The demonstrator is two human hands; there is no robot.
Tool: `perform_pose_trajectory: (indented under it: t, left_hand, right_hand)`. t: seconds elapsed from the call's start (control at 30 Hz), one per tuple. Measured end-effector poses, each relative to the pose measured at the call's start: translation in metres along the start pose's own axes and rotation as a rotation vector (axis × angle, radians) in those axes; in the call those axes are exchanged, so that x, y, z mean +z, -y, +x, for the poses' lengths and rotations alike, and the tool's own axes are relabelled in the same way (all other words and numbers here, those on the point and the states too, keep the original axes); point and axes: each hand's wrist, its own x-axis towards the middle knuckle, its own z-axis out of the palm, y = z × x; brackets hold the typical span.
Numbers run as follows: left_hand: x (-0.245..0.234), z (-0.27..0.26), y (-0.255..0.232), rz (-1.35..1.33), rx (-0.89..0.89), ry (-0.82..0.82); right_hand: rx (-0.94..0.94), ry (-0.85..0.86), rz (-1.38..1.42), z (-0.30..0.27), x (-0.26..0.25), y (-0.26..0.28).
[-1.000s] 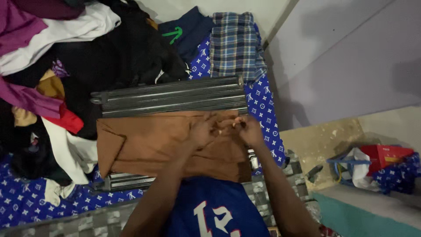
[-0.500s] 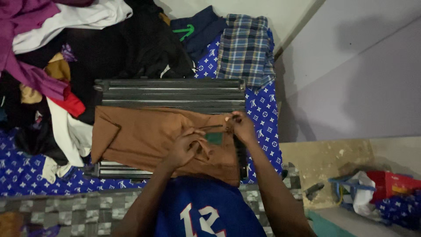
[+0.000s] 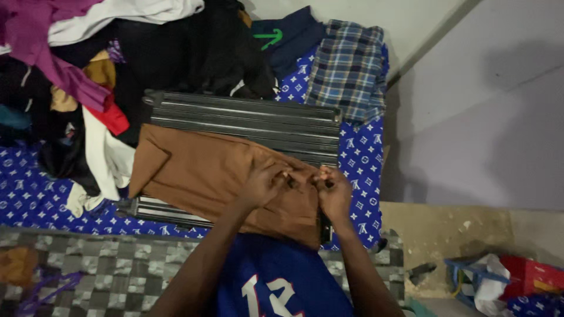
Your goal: The person picks up a shirt, a pair of shorts, and a pair of pants from a pile, folds each item individually on a flat surface, and places each folded item into a closet shelf.
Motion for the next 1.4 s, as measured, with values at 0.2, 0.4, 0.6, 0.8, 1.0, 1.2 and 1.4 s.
perform_pose_trajectory:
  t: [0.2, 0.4, 0.6, 0.8, 1.0, 1.2, 1.4]
  left_hand:
    - [0.013, 0.036, -0.006, 0.071, -0.012, 0.093]
    - [0.021, 0.051, 0.013, 0.015, 0.010, 0.213]
    - [0.037, 0.069, 0.029, 0.127, -0.193, 0.286]
    - [0.064, 0.085, 0.028, 0.050, -0.183, 0.156]
    - [0.074, 0.081, 0.020, -0.117, -0.038, -0.065]
    - [0.047, 0.049, 0.046, -0.013, -0.067, -0.136]
    - [-0.017, 0.027, 0.137, 0.380, -0.115, -0.236]
  right_hand:
    - [0.375, 0.230, 0.029, 0.018, 0.003, -0.041]
    - [0.202, 0.246, 0.014, 0.040, 0.000, -0.054]
    - [0.356, 0.339, 0.319, 0.051, -0.009, -0.047]
    - [0.388, 0.314, 0.279, 0.049, -0.007, -0.040]
    - [0.394, 0.232, 0.329, 0.056, 0.004, -0.028]
    - [0.006, 0.241, -0.063, 0.065, 0.016, -0.065]
    - [0.153, 0.229, 0.362, 0.085, 0.009, -0.133]
